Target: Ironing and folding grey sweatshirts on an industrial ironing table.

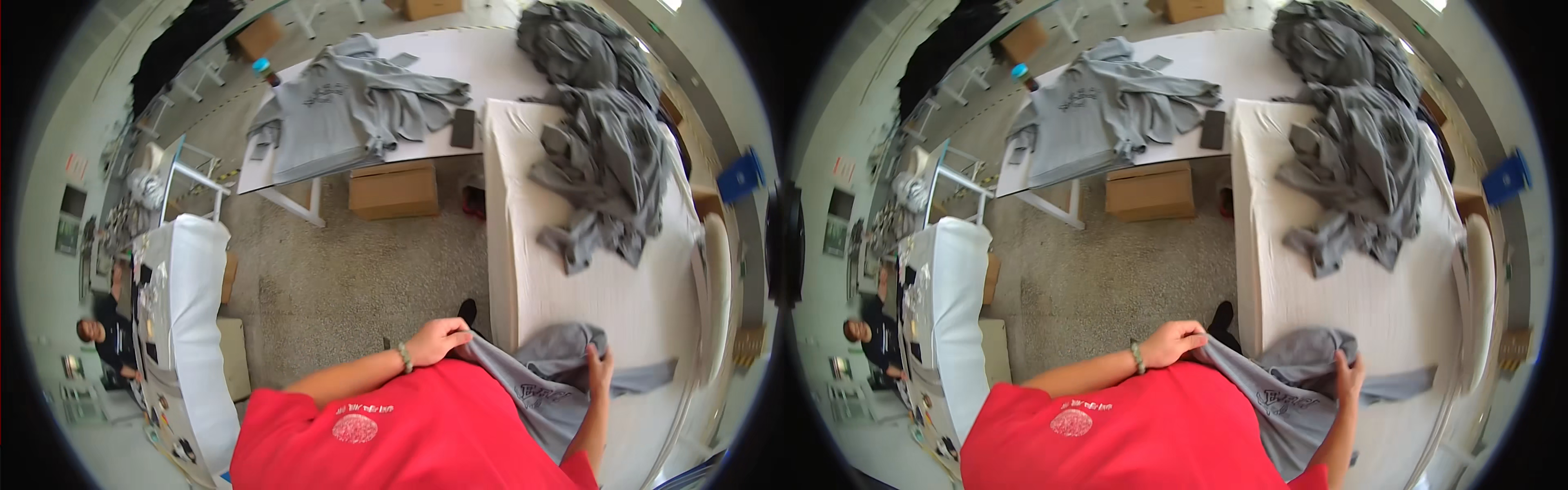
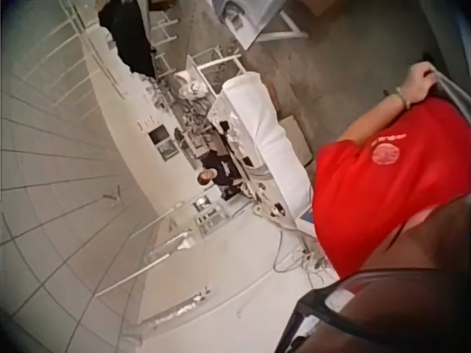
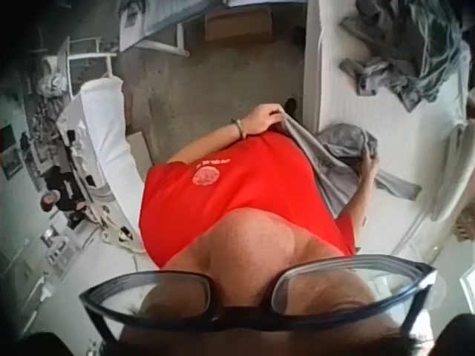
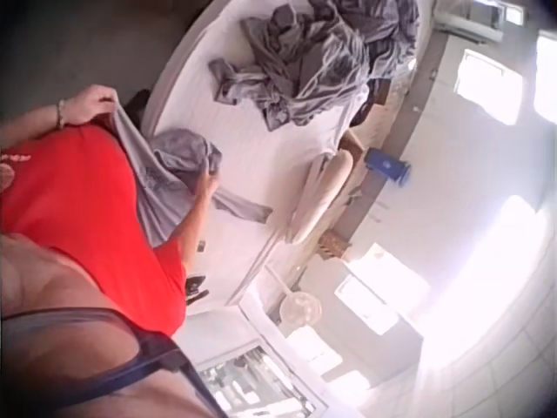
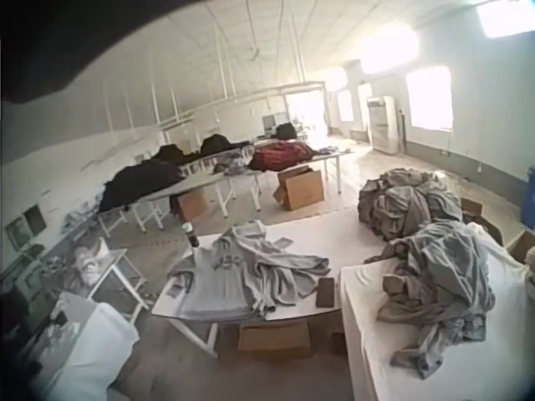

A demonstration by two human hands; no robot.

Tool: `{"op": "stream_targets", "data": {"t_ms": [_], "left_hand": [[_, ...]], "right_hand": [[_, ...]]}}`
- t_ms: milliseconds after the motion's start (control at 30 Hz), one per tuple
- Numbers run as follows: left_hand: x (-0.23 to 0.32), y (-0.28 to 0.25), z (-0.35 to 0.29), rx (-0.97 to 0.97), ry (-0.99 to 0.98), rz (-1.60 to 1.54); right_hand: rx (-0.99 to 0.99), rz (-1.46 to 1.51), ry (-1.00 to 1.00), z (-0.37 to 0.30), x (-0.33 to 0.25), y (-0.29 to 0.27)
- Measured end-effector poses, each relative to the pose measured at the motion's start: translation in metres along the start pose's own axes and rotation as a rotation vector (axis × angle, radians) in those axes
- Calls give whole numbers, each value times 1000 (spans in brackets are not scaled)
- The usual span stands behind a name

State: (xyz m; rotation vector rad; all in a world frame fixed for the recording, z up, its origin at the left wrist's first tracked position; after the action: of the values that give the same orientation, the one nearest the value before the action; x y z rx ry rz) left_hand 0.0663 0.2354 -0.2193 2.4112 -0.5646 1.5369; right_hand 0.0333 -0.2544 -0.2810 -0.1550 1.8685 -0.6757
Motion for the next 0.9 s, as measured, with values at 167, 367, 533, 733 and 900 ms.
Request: {"op": "stream_targets", "data": {"t_ms": [167, 367, 533, 733, 900], "left_hand": [[90, -75, 62, 345, 252, 156], [209, -256, 7, 1296, 675, 801], [224, -415, -99, 1823, 679, 1219], [202, -567, -153, 1672, 650, 1633], [200, -693, -170, 1595, 533, 1663]], "right_hand": [[-132, 122, -215, 105, -160, 27], [425, 689, -802, 158, -442, 70], [815, -256, -1024, 235, -496, 162], [149, 365, -886, 184, -626, 385], [403, 573, -688, 124, -664, 450]]}}
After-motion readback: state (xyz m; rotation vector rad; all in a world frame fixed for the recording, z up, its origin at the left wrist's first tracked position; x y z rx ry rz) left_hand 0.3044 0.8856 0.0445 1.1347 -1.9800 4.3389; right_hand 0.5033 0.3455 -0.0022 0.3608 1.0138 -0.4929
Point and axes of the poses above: each hand's wrist, its own z-axis towards the middle knuckle, its own y-axis out of the palm, x = y × z, the point moved 3 cm from there along z, towards the middle knuckle, and after that the axes turned 11 degrees about z, right-handed, at the moved point
